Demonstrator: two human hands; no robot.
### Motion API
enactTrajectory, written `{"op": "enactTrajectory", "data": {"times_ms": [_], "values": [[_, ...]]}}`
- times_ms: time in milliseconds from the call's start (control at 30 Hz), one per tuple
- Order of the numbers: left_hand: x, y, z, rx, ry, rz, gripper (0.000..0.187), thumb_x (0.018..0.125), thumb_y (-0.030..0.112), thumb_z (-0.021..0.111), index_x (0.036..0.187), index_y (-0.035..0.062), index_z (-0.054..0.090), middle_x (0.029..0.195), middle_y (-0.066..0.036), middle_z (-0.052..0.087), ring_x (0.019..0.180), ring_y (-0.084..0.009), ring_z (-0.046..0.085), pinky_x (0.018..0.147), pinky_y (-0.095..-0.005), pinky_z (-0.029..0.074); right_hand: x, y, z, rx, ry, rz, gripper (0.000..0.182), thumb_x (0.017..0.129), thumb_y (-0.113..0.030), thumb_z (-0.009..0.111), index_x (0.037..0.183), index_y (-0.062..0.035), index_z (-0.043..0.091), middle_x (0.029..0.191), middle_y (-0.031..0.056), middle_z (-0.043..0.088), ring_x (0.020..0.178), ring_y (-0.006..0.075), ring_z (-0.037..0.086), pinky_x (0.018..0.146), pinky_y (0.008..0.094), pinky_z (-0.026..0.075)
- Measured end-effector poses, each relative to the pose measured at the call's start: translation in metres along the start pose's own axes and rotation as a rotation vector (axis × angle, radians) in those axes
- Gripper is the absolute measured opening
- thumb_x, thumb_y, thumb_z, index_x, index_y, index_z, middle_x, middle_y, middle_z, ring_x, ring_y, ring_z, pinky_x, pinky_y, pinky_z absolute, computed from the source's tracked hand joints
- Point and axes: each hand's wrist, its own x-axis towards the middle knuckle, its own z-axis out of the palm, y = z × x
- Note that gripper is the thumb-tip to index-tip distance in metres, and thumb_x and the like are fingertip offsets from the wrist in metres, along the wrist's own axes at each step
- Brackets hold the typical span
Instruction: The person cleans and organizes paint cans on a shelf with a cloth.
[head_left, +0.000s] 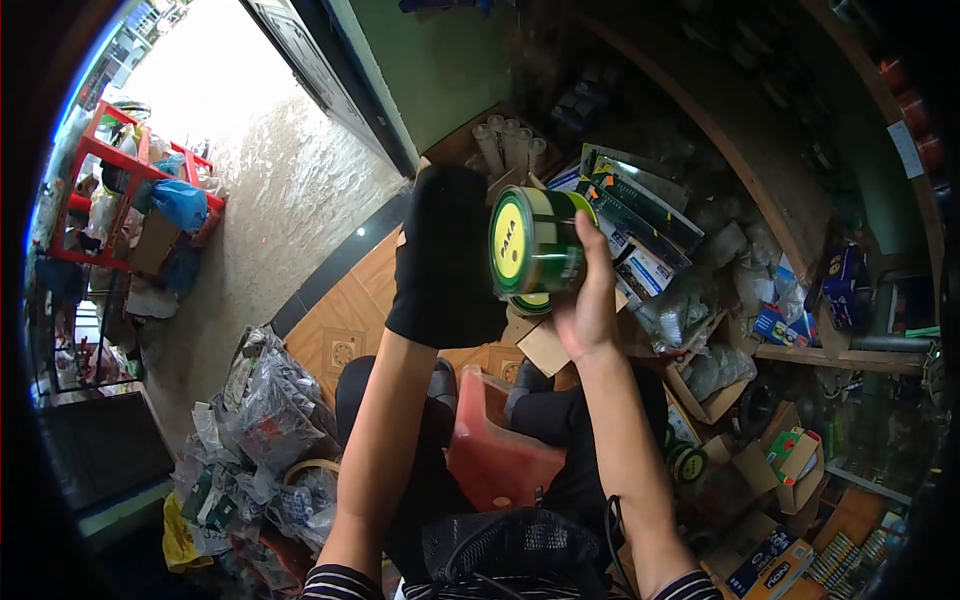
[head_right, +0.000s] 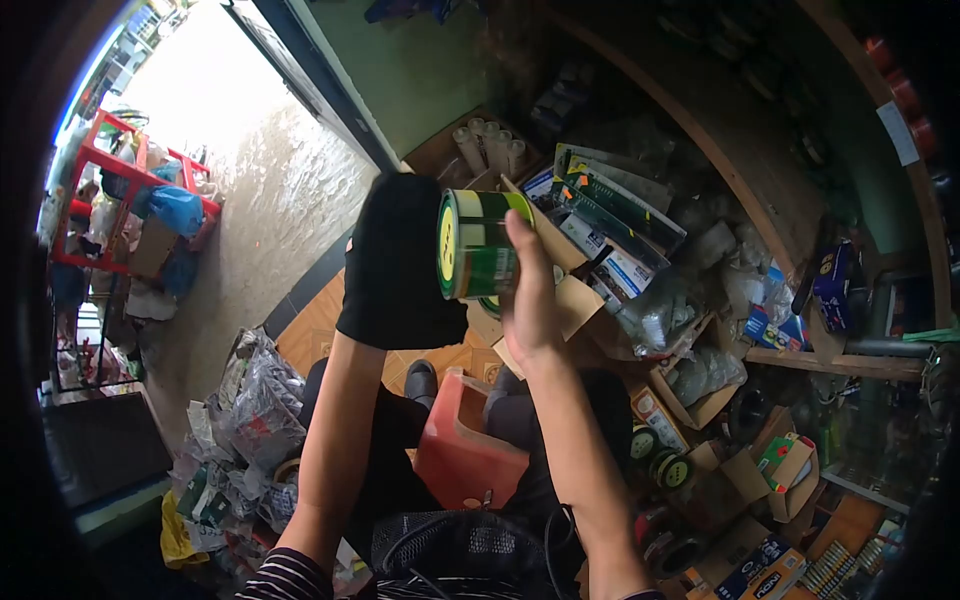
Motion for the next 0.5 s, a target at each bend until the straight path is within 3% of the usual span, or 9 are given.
{"op": "enactTrajectory", "data": {"times_ms": [33,100,233,267,333,367,433,467,500], "values": [[-0.001,-0.003,0.002,0.08,-0.123,0.019,0.063,0.067,0.035,0.075,0.116,-0.0036,0.065,0.107,-0.012,0.072,0.106,-0.0376,0.069,0.091,-0.0524,0.053,-0.004,-0.003,0.003,0.108,0.006,-0.001,0.047,0.101,-0.049,0.062,0.129,-0.0115,0.064,0.122,0.0028,0.066,0.116,0.0152,0.063,0.102,0.0361,0.049],[0.007,0.0,-0.014,0.212,-0.849,-0.05,0.05,0.066,0.036,0.076,0.099,-0.0012,0.069,0.1,-0.01,0.071,0.101,-0.0368,0.069,0.087,-0.0531,0.053,-0.005,-0.007,-0.001,0.207,-0.07,0.017,0.046,0.101,-0.048,0.061,0.131,-0.0125,0.064,0.126,0.0014,0.066,0.121,0.0159,0.062,0.105,0.0378,0.049],[-0.011,-0.013,0.023,-0.202,0.079,-0.107,0.018,0.076,0.01,0.072,0.091,0.0012,0.071,0.087,-0.01,0.065,0.084,-0.0308,0.069,0.072,-0.0414,0.053,-0.007,-0.011,-0.001,0.18,-0.063,-0.001,0.045,0.101,-0.047,0.061,0.131,-0.0124,0.064,0.128,0.0018,0.066,0.122,0.0166,0.061,0.107,0.0383,0.048],[-0.007,-0.007,0.014,-0.271,0.107,-0.145,0.028,0.081,-0.002,0.065,0.109,0.0019,0.069,0.092,-0.013,0.067,0.087,-0.0277,0.071,0.072,-0.037,0.054,-0.008,-0.012,0.003,0.156,-0.014,-0.025,0.049,0.101,-0.048,0.061,0.132,-0.0104,0.063,0.128,0.0024,0.066,0.122,0.0162,0.061,0.106,0.0376,0.048],[-0.001,0.018,0.016,-0.729,0.339,-0.26,0.035,0.086,-0.001,0.062,0.121,0.005,0.065,0.094,-0.014,0.068,0.087,-0.0286,0.072,0.071,-0.0397,0.055,-0.011,-0.013,0.002,0.04,-0.025,-0.048,0.052,0.1,-0.048,0.062,0.133,-0.0089,0.063,0.127,0.003,0.066,0.121,0.0154,0.061,0.107,0.0372,0.047],[0.001,0.02,0.011,-0.788,0.277,-0.288,0.038,0.089,0.0,0.06,0.126,0.0051,0.062,0.103,-0.017,0.067,0.097,-0.0296,0.07,0.08,-0.039,0.053,-0.012,-0.013,0.003,-0.019,-0.032,-0.06,0.053,0.1,-0.049,0.062,0.134,-0.0081,0.062,0.127,0.0032,0.066,0.12,0.015,0.061,0.107,0.037,0.046],[0.004,0.019,0.012,-0.794,0.176,-0.26,0.042,0.095,0.001,0.056,0.136,0.0041,0.054,0.125,-0.023,0.063,0.121,-0.0312,0.063,0.101,-0.0375,0.048,-0.009,-0.011,0.01,-0.467,0.008,-0.398,0.075,0.098,-0.043,0.068,0.152,0.0028,0.043,0.134,0.0159,0.055,0.129,0.0254,0.053,0.11,0.0367,0.043],[0.003,0.017,0.017,-0.746,0.14,-0.201,0.044,0.097,0.002,0.054,0.14,0.0029,0.051,0.138,-0.025,0.06,0.134,-0.0319,0.058,0.113,-0.0366,0.043,-0.009,-0.007,0.009,-0.559,0.023,-0.457,0.081,0.096,-0.042,0.071,0.155,0.0037,0.038,0.138,0.019,0.049,0.133,0.0294,0.049,0.111,0.0397,0.042],[0.002,0.022,0.034,-0.769,0.296,-0.083,0.046,0.097,0.003,0.054,0.143,0.0021,0.048,0.146,-0.026,0.056,0.142,-0.0316,0.052,0.119,-0.0376,0.037,-0.009,-0.001,0.007,-0.651,0.04,-0.513,0.087,0.094,-0.041,0.073,0.157,0.0046,0.034,0.143,0.0222,0.043,0.137,0.0333,0.045,0.113,0.0427,0.04]]}}
